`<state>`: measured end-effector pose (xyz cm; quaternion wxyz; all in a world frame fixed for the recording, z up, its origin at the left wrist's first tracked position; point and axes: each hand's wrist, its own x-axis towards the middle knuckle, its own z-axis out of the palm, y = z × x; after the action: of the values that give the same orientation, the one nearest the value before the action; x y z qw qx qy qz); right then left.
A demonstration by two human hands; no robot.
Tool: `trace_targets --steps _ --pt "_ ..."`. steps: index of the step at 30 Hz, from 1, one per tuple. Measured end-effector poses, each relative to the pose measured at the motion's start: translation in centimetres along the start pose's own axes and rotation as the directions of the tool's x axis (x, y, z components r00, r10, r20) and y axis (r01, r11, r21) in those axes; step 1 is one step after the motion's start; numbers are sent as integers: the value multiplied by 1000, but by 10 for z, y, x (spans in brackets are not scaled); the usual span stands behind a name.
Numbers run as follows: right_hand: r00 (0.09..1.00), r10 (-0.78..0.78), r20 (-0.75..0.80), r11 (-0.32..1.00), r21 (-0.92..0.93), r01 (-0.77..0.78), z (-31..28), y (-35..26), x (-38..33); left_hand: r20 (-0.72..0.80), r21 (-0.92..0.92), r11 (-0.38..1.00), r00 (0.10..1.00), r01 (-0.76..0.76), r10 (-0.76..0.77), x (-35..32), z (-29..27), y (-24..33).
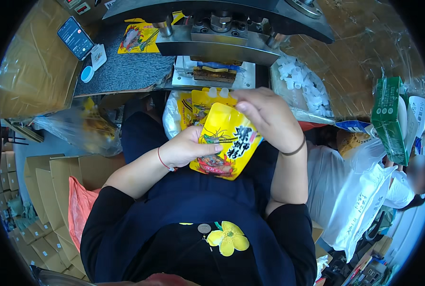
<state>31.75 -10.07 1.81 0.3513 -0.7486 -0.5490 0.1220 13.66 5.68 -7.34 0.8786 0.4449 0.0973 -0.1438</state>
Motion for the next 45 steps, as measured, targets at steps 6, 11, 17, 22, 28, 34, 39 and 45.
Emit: trace_targets --steps 6,11,17,22,28,34,39,45 --pt "902 74 -426 976 -156 -154 -18 3 -26 -106 -24 998 993 -54 51 7 -13 22" --pt "983 16 -185 983 -175 -49 -5 -4 -40 -157 -150 983 984 -109 86 29 -34 53" --pt "953 170 251 974 -191 -124 12 1 -72 -175 -197 970 978 -145 111 31 -40 57" --pt "786 188 589 980 -162 -113 85 38 -115 -137 -209 965 982 -159 132 32 -39 54" --pt "996 3 90 995 -96 6 155 37 -101 -149 -201 969 982 -146 117 28 -33 55" --pt "982 161 101 681 708 -184 211 95 -28 -138 -145 979 982 -147 127 26 -39 50" --pt "776 399 488 -441 844 -305 190 63 19 -131 8 982 974 -188 187 2 -31 42" --pt "844 280 457 202 832 -517 260 180 -19 -131 270 939 958 -214 256 -2 -23 23"
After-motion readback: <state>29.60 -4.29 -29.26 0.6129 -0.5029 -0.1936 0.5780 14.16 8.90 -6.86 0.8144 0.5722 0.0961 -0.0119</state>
